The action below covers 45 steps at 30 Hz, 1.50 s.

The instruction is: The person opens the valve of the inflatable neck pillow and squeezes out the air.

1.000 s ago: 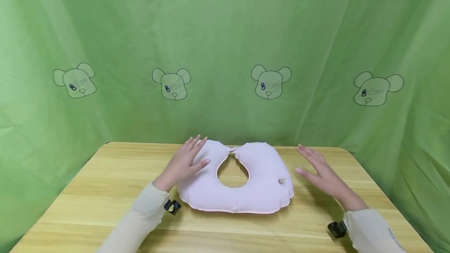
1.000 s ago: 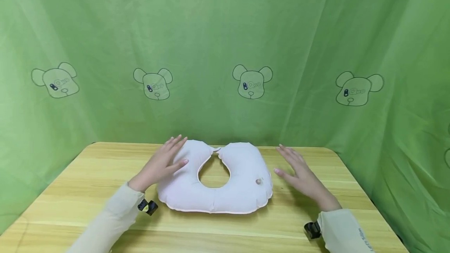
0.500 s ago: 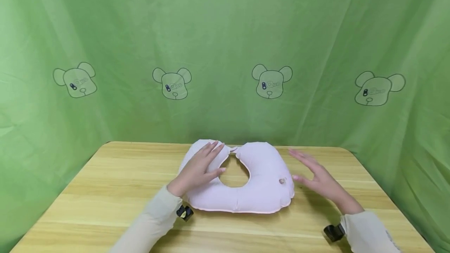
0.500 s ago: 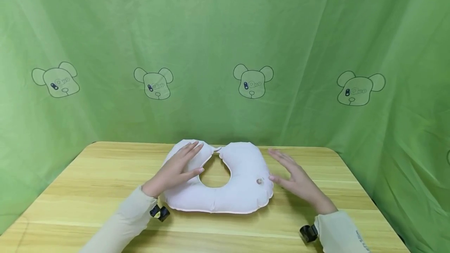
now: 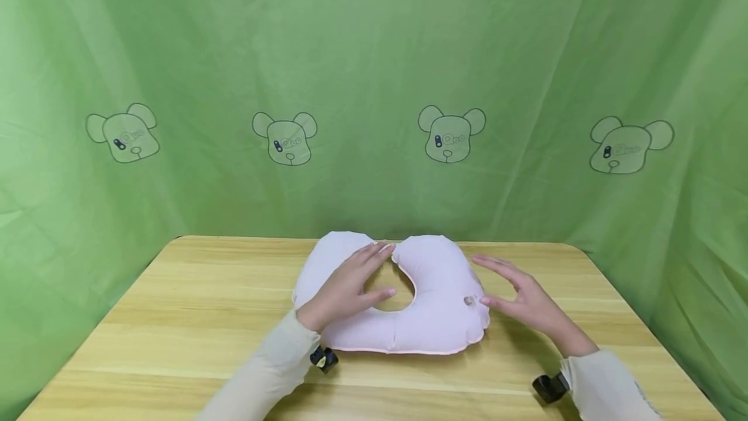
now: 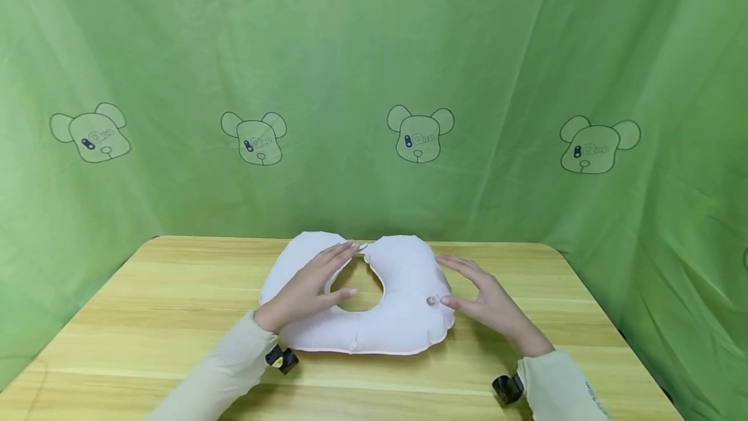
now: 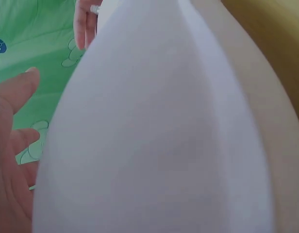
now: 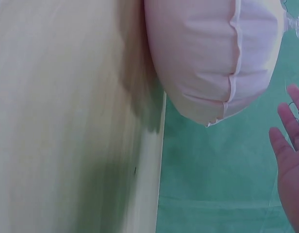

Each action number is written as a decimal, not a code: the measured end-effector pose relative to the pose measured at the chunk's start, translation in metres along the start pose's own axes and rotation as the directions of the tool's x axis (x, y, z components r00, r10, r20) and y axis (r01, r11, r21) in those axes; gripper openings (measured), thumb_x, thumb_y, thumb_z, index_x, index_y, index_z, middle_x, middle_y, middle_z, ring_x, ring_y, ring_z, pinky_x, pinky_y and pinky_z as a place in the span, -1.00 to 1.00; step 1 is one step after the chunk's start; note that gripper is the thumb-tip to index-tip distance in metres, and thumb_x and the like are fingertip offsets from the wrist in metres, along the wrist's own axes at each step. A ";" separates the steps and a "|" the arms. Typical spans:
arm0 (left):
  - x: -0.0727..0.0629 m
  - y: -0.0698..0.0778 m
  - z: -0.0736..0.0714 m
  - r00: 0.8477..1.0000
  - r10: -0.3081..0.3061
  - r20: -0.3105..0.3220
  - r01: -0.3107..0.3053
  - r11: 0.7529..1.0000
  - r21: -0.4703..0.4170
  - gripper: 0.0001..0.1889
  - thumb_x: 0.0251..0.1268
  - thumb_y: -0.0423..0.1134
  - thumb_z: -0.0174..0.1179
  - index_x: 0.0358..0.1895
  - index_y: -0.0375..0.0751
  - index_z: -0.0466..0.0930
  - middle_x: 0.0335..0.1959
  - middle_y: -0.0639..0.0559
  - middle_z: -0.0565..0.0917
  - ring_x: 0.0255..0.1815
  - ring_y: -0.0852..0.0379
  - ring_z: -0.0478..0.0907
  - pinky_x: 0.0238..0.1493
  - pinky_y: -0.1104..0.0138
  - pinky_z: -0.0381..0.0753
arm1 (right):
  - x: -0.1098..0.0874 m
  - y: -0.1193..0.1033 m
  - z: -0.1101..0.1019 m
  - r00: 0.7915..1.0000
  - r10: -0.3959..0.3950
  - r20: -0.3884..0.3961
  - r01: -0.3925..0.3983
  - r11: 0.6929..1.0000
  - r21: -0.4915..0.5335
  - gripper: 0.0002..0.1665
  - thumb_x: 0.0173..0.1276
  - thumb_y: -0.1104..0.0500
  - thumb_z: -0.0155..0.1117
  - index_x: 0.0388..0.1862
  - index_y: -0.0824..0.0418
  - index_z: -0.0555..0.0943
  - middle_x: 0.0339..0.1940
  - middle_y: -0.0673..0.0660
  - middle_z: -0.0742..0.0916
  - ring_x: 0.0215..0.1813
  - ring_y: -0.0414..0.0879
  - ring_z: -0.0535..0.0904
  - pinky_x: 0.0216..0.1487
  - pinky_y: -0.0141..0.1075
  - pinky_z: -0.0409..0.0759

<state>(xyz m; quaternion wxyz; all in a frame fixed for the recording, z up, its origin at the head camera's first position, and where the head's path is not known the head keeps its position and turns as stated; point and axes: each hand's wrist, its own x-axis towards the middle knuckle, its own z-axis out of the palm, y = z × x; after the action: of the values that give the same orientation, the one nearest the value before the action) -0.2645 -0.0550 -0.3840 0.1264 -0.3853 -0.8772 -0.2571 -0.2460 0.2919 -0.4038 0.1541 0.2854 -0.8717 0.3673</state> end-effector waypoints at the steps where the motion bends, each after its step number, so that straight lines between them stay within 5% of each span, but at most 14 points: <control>1: 0.001 0.002 0.001 1.000 0.003 0.002 -0.003 1.000 -0.007 -0.22 0.27 0.06 0.16 0.46 -0.15 0.08 0.46 -0.14 0.17 0.45 -0.14 0.08 0.41 0.02 0.11 | 0.000 0.000 0.000 1.000 0.004 0.002 -0.004 1.000 0.002 -0.21 0.07 0.24 0.46 0.32 0.06 0.41 0.31 0.18 0.49 0.29 -0.48 0.22 0.23 0.21 0.29; 7: 0.009 0.013 0.010 0.999 0.021 0.041 -0.019 0.999 -0.039 -0.21 0.26 0.06 0.17 0.48 -0.09 0.04 0.47 -0.09 0.14 0.46 -0.11 0.07 0.42 0.07 0.10 | 0.002 -0.002 0.004 0.998 -0.056 0.016 0.054 0.994 0.095 -0.26 0.06 0.32 0.45 0.27 0.20 0.45 0.25 0.22 0.53 0.26 -0.42 0.33 0.21 -0.56 0.31; 17: 0.026 0.033 0.030 0.994 0.083 0.076 -0.078 0.995 -0.066 -0.24 0.27 0.04 0.18 0.46 -0.12 0.10 0.44 -0.07 0.23 0.44 0.04 0.14 0.43 0.23 0.11 | 0.002 -0.001 0.010 0.993 -0.114 0.004 0.110 0.963 0.247 -0.41 -0.01 0.46 0.43 0.08 0.38 0.55 0.08 -0.02 0.62 0.03 -0.24 0.55 0.05 -0.45 0.52; 24: 0.032 0.044 0.041 0.992 0.086 0.091 -0.077 0.992 -0.098 -0.24 0.27 0.07 0.17 0.46 -0.10 0.10 0.41 -0.02 0.27 0.40 0.10 0.21 0.40 0.31 0.14 | -0.001 0.000 0.012 0.994 -0.106 0.005 0.100 0.949 0.299 -0.57 0.04 0.48 0.38 -0.04 0.36 0.61 -0.13 0.09 0.67 -0.14 -0.20 0.59 -0.05 -0.47 0.56; 45: 0.047 0.060 0.061 0.995 0.102 0.002 -0.101 0.987 -0.127 -0.35 0.12 -0.02 0.33 0.28 -0.15 0.40 0.20 0.03 0.54 0.18 0.18 0.42 0.26 0.48 0.27 | -0.002 0.000 0.018 0.990 -0.144 0.008 0.131 0.924 0.359 -0.70 0.07 0.55 0.30 -0.21 0.31 0.67 -0.29 0.10 0.70 -0.22 -0.19 0.58 -0.08 -0.47 0.56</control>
<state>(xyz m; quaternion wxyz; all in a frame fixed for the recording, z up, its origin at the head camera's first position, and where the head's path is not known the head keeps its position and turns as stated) -0.2533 0.0415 -0.3942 0.1107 -0.4376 -0.8390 -0.3038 -0.2461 0.2799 -0.4168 0.1101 0.3753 -0.7706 0.5032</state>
